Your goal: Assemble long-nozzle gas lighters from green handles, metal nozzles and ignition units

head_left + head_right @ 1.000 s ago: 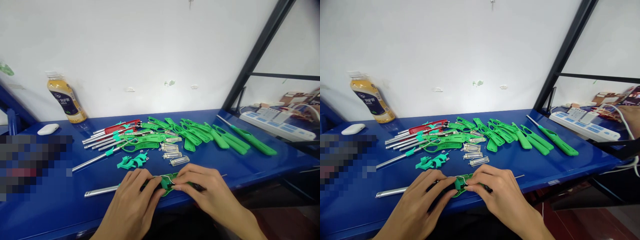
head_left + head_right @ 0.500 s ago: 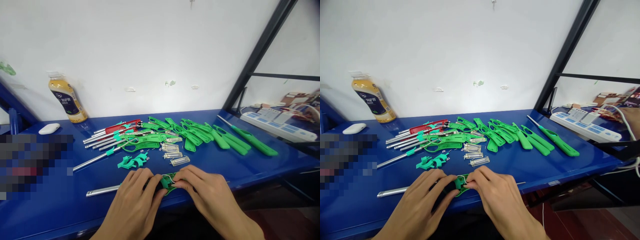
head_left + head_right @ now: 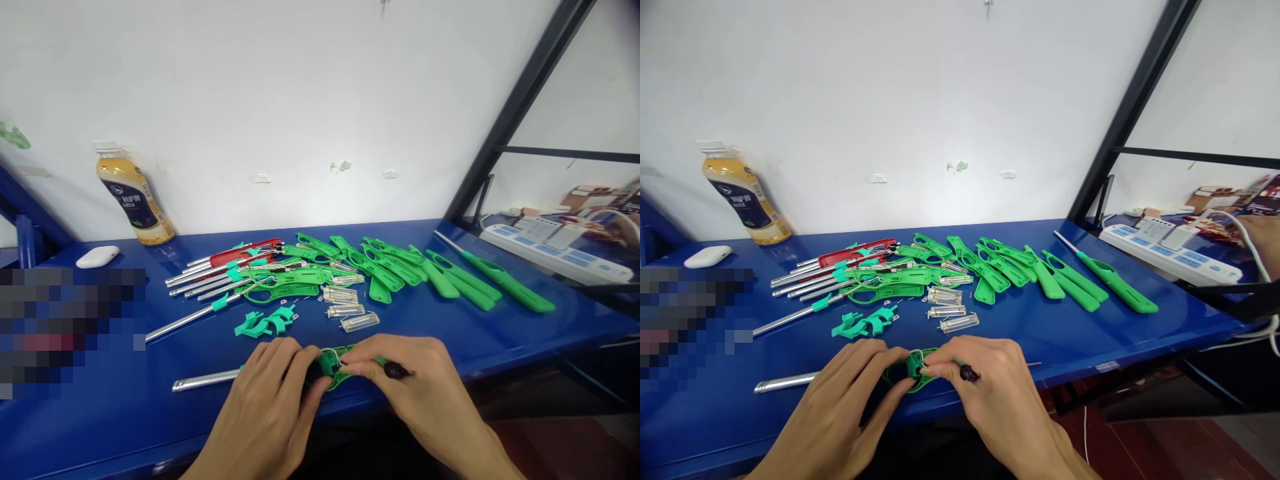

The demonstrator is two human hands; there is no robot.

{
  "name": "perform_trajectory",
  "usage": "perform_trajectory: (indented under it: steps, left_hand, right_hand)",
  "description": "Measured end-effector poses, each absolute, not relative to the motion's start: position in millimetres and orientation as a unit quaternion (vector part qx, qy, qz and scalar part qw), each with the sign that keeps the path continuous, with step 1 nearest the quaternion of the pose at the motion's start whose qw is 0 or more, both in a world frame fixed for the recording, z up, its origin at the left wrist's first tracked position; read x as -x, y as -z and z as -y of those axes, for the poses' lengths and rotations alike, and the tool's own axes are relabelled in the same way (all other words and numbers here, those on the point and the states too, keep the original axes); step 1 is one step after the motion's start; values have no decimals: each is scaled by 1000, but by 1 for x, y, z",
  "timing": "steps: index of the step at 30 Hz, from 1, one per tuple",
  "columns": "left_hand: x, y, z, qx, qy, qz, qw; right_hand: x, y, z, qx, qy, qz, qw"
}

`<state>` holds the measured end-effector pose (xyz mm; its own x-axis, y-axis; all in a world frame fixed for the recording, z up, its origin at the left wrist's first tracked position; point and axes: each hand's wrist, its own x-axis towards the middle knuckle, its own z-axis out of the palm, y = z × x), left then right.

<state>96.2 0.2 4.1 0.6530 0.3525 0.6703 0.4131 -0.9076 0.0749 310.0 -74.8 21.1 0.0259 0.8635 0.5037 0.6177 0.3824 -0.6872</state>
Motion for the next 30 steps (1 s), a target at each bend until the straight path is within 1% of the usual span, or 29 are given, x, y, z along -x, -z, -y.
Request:
perform_trajectory:
  steps: [7,14,22,30]
  left_hand:
    - [-96,-3,0,909,360,207,42]
    - [-100,-5,0,911,355,204,42]
    - [-101,-6,-2,915,346,206,32]
    - [-101,-5,-4,914,351,202,18]
  right_hand:
    - [-314,-22,71,548,-164,679,460]
    - [-320,-19,71,570,-139,692,421]
    - [-324,-18,75,554,-127,728,385]
    - [-331,-6,84,542,-104,758,348]
